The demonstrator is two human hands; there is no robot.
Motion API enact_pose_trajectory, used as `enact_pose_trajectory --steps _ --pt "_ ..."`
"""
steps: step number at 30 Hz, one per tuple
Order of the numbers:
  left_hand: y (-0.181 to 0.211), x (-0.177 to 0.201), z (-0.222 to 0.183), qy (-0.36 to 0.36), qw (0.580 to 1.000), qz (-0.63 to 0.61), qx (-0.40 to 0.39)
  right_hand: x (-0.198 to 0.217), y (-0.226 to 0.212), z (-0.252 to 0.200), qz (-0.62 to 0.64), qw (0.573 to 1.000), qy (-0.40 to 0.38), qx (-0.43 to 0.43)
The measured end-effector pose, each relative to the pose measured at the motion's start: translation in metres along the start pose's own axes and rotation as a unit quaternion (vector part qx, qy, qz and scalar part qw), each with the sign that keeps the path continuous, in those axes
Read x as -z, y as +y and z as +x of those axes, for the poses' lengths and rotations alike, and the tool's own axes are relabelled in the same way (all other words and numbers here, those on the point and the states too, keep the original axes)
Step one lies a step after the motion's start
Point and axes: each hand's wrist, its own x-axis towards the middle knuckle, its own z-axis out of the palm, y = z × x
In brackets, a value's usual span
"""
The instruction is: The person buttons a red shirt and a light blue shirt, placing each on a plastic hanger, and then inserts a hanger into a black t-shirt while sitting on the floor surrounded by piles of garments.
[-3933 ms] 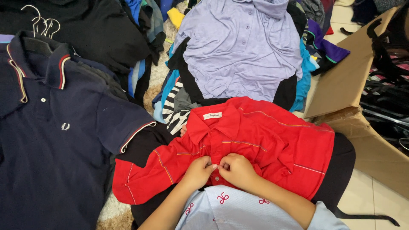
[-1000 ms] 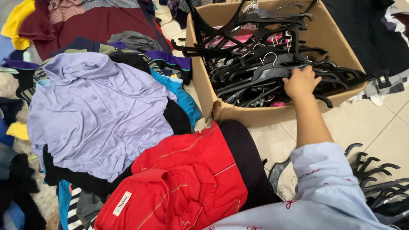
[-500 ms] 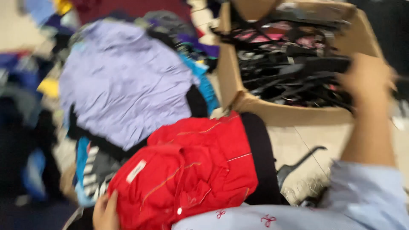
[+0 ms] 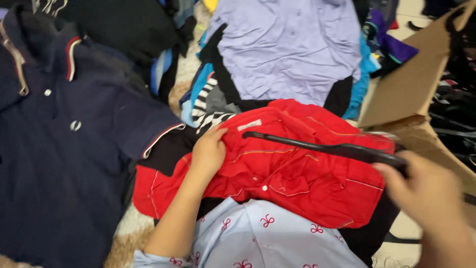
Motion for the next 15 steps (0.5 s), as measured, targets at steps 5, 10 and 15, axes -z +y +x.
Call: enact_pose_trajectory --steps 5,10,15 --pt "0.043 0.03 -0.017 0.034 0.995 -0.057 -0.075 -0.026 -0.07 0.004 -0.053 0.995 -0.078 0.014" --pt "0.136 0.044 -0.061 -0.017 0.956 -0.232 -0.181 -0.081 -0.122 -0.004 0.045 0.99 -0.094 0.097" --pt "0.143 0.103 -0.068 0.093 0.952 -0.127 -0.262 -0.101 -0.113 0.002 0.222 0.957 -0.046 0.182"
